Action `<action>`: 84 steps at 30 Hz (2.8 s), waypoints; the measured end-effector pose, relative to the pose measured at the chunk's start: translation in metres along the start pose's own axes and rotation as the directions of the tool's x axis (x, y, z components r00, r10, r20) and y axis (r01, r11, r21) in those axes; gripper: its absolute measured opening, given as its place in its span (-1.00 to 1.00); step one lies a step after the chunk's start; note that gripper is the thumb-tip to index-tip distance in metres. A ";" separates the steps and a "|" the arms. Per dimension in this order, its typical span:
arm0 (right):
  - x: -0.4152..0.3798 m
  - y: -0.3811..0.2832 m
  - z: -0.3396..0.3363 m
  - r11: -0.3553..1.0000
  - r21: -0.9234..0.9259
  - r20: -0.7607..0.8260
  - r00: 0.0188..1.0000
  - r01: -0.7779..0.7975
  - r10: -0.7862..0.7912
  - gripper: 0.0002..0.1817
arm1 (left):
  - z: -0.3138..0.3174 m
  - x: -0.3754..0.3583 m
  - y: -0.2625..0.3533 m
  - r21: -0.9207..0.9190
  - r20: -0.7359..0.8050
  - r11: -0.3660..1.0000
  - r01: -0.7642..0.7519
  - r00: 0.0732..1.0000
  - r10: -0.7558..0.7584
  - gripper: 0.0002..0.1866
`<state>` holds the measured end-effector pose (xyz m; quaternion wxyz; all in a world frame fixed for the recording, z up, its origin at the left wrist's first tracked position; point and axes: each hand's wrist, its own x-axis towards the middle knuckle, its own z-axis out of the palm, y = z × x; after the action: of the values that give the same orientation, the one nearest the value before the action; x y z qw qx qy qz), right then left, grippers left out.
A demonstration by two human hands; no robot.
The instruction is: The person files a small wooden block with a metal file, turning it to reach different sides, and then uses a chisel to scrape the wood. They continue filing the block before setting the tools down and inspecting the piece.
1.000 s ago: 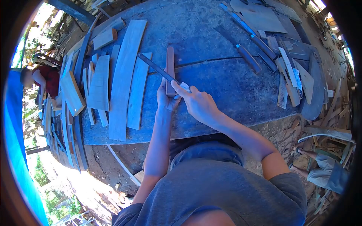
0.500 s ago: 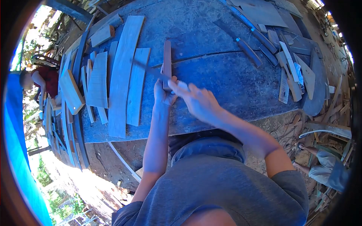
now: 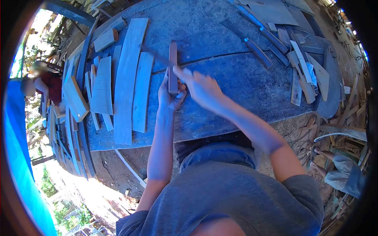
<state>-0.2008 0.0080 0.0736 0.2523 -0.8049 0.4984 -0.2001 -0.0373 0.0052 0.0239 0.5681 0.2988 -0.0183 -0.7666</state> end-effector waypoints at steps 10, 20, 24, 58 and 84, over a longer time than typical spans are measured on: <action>-0.015 -0.003 0.007 0.998 -0.059 0.008 1.000 0.001 -0.001 -0.43 | -0.009 0.003 0.004 0.038 -0.053 0.999 -0.002 0.999 0.004 -0.69; 0.097 0.046 0.006 0.970 0.051 -0.115 0.963 -0.239 0.243 -0.47 | 0.001 -0.038 0.011 -0.095 0.238 0.981 0.172 0.960 -0.145 -0.71; 0.066 0.084 -0.005 0.976 0.037 -0.167 0.961 -0.215 0.218 -0.50 | 0.010 -0.052 -0.003 0.010 0.232 0.999 0.031 0.972 -0.032 -0.65; 0.029 0.055 -0.034 0.651 0.759 -0.007 1.000 0.008 -0.004 -0.38 | 0.031 -0.090 -0.023 0.561 0.005 0.816 -0.140 0.986 0.165 -0.28; 0.005 -0.018 -0.002 0.983 -0.139 -0.058 0.990 0.119 -0.128 -0.57 | -0.023 -0.001 0.003 -0.171 0.166 0.985 -0.013 0.985 0.042 -0.63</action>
<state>-0.1871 0.0100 0.0865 0.1674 -0.8425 0.4681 -0.2078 -0.0233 0.0121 0.0066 0.5984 0.1831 -0.0052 -0.7800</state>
